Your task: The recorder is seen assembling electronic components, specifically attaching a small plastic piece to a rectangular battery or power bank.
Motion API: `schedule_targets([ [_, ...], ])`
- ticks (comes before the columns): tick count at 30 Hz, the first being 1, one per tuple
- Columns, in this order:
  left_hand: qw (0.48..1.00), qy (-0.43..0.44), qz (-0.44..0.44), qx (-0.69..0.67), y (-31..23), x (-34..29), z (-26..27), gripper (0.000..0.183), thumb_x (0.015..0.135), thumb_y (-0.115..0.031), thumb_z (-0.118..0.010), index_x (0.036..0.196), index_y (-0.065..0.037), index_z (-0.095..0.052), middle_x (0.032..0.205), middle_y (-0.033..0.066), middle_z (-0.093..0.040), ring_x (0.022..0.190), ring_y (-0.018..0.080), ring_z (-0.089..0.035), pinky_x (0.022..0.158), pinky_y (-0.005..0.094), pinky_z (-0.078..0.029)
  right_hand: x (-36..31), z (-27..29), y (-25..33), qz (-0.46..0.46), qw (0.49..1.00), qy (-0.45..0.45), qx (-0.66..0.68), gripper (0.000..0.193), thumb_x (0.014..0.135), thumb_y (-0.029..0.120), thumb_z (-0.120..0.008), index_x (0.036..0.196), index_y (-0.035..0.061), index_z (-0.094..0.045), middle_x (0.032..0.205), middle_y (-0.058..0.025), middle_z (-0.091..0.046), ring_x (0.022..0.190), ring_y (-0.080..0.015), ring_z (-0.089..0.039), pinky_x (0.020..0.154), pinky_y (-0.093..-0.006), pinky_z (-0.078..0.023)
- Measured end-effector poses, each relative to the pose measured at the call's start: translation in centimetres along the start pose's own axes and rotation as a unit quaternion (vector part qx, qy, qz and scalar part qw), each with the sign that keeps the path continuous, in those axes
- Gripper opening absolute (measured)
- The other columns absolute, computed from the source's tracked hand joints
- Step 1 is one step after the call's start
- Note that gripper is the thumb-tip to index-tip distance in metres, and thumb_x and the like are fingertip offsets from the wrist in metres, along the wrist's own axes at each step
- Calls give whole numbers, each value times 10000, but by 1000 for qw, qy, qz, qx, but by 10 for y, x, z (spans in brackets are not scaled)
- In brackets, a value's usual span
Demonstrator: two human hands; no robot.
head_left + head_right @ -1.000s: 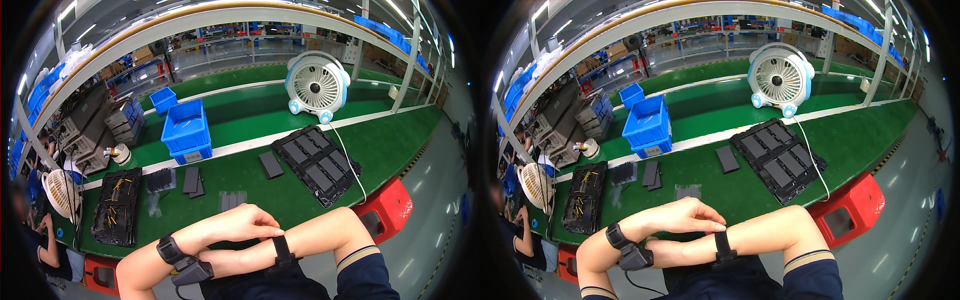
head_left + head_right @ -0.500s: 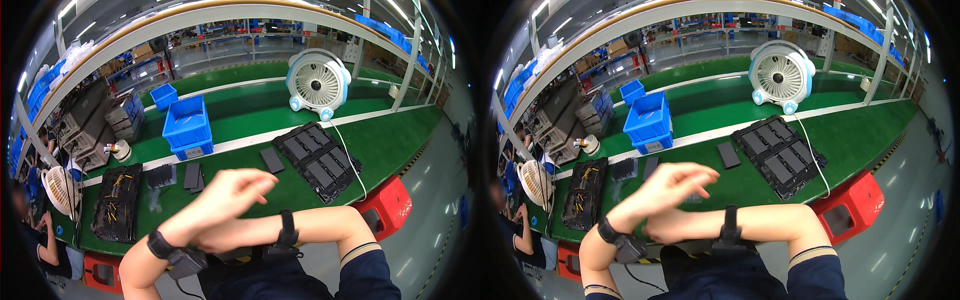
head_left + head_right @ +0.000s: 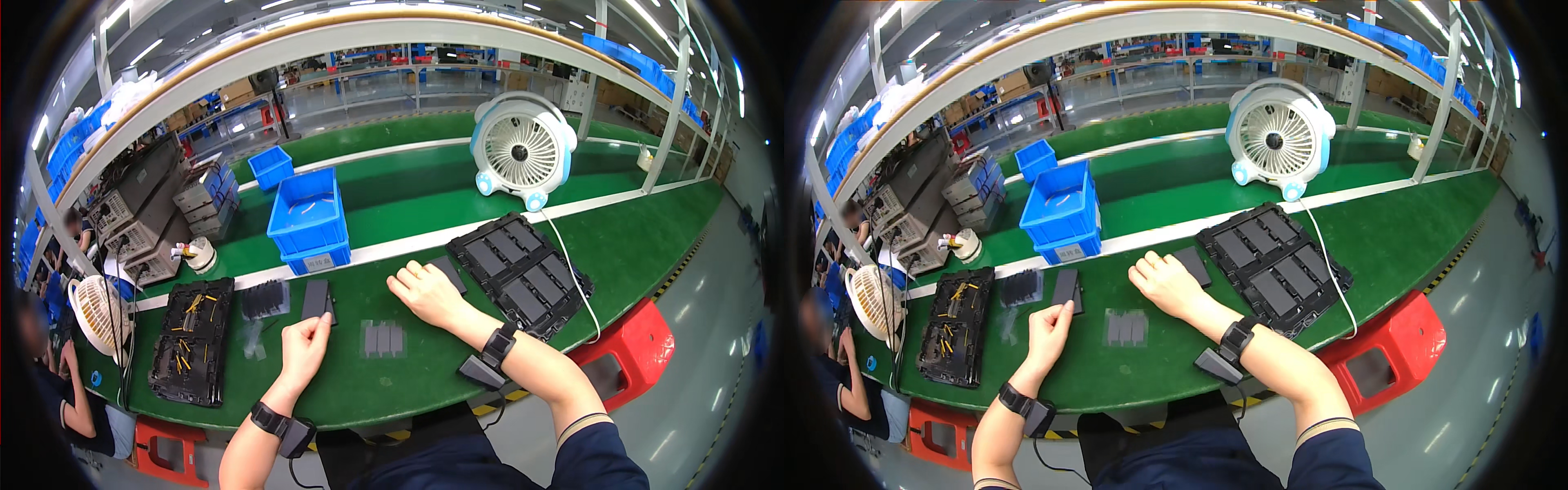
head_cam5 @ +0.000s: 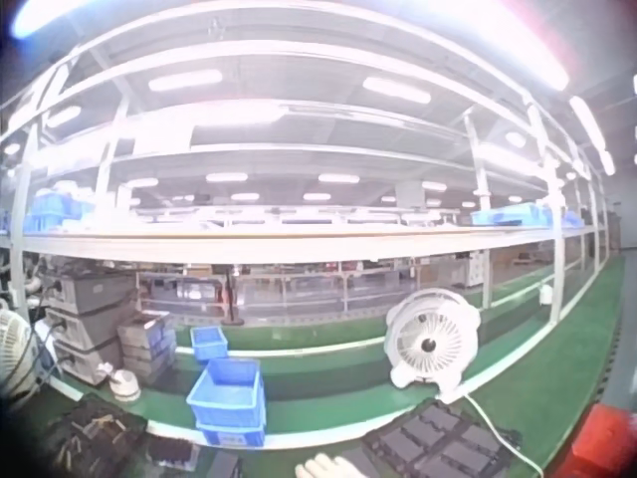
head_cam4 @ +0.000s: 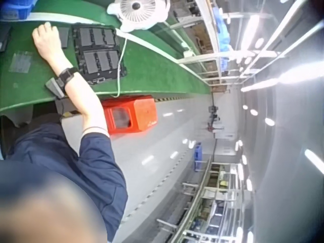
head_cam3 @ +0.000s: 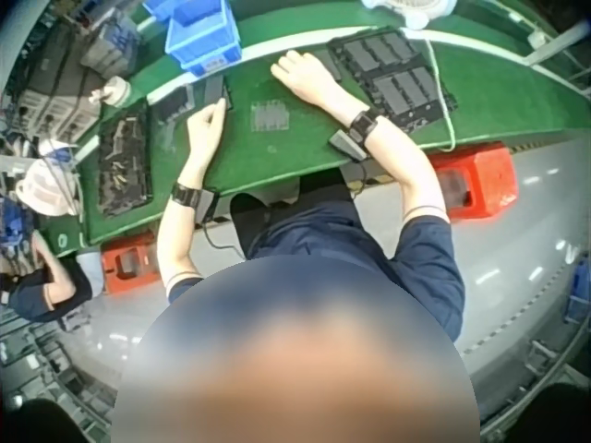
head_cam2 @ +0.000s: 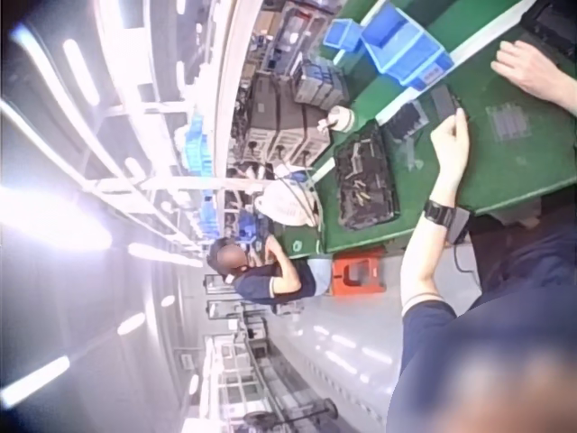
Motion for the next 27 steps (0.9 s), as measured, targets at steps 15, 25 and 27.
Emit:
schedule_targets([
  [15,881,254,-399,35,-152,-29,-105,584,733,-377,-715,1183,-47,-540,1176,121,-533,1153,291,-454,958,514,-347,27,-5,40,72,997,-26,11,148,679,145,-598,800,67,-562,725,-13,-533,746,-162,-540,542,-275,-405],
  [25,879,353,-318,38,-141,-19,-134,481,703,-282,-728,1128,-112,-580,968,78,-534,971,257,-513,990,489,-337,19,-12,48,33,991,65,115,147,685,116,-635,814,62,-590,661,-34,-577,603,-162,-594,518,-294,-463],
  [27,881,346,-321,27,-145,-20,-134,462,690,-252,-730,1109,-114,-591,923,74,-525,933,253,-517,992,477,-340,19,-8,39,-35,972,24,229,131,721,121,-649,825,56,-602,659,-30,-591,578,-146,-589,505,-274,-459],
])
Point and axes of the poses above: each hand's wrist, its own x-axis towards the middle knuckle, its own z-axis out of the back of the hand, y = z × x, the point moved 4 cm from there along x, towards the middle knuckle
